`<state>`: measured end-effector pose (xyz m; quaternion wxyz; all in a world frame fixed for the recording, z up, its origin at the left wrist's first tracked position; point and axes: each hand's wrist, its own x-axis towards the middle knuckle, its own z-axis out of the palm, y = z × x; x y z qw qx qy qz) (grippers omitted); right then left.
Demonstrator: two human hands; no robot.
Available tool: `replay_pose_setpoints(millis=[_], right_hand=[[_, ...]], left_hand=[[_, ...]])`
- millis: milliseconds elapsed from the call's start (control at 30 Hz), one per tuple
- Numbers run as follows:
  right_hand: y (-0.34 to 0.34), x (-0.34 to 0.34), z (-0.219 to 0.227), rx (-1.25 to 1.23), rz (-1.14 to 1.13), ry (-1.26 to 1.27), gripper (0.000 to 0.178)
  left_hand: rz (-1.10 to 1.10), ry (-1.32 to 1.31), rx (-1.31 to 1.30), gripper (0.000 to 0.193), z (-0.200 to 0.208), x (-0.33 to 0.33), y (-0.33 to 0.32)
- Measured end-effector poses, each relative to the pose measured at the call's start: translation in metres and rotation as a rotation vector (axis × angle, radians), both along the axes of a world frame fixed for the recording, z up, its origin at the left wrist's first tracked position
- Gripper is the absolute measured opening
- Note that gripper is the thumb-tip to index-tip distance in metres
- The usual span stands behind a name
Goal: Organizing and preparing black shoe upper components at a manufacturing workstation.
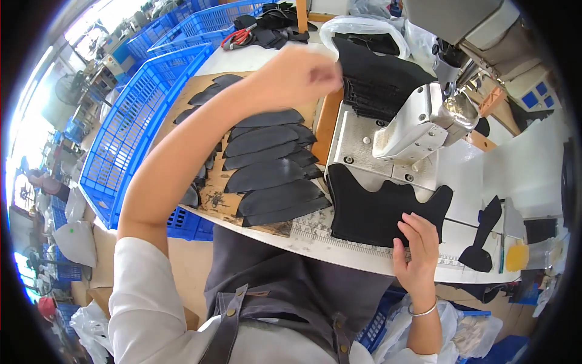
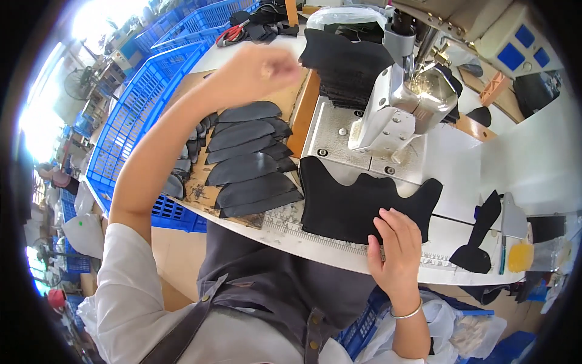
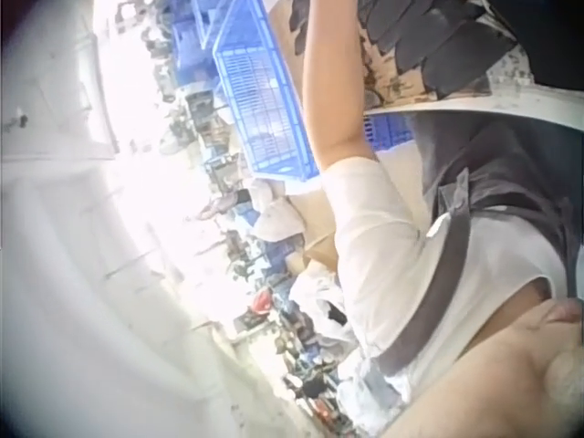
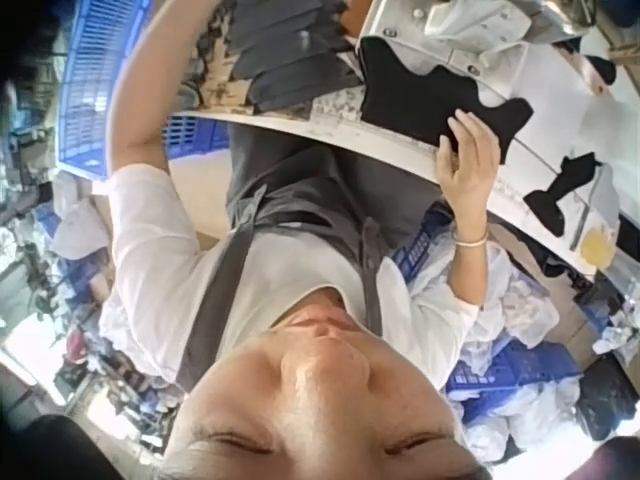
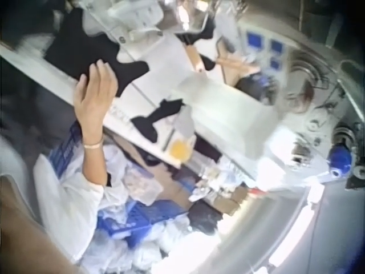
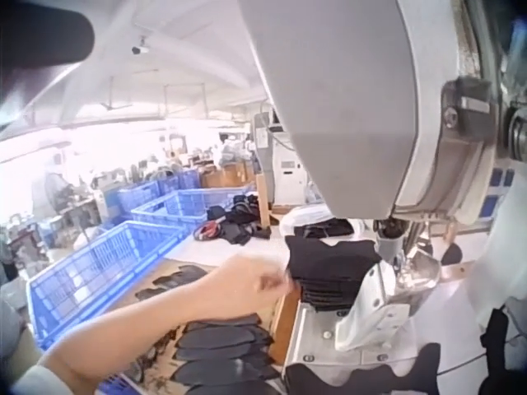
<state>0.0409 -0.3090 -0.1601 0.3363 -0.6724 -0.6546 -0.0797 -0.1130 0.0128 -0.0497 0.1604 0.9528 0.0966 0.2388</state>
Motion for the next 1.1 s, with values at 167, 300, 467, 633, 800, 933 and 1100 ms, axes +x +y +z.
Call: replay_pose_setpoints(millis=[167,300,467,633,800,933,1100], right_hand=[[0.002,-0.003,0.002,0.01,0.002,0.001,0.033],[0.002,-0.004,0.002,0.014,0.008,0.002,0.032],[0.002,-0.006,0.01,-0.004,0.045,0.027,0.032],[0.022,-0.019,0.035,0.012,0.115,0.031,0.032],[0.067,-0.027,0.047,0.044,0.32,-0.021,0.032],[0.112,-0.04,0.051,-0.066,0.376,-0.078,0.033],[0.166,-0.053,0.022,-0.059,0.486,-0.143,0.031]], left_hand=[[-0.082,0.329,-0.172,0.017,-0.051,-0.054,0.015],[-0.12,0.35,-0.125,0.027,-0.066,-0.058,0.026],[-0.144,0.493,-0.266,0.029,-0.06,-0.048,0.029],[-0.176,0.459,-0.21,0.026,-0.061,-0.045,0.033],[-0.177,0.482,-0.222,0.026,-0.069,-0.046,0.038],[-0.178,0.462,-0.254,0.026,-0.067,-0.05,0.039],[-0.063,0.406,-0.397,0.021,-0.054,-0.06,0.025]])
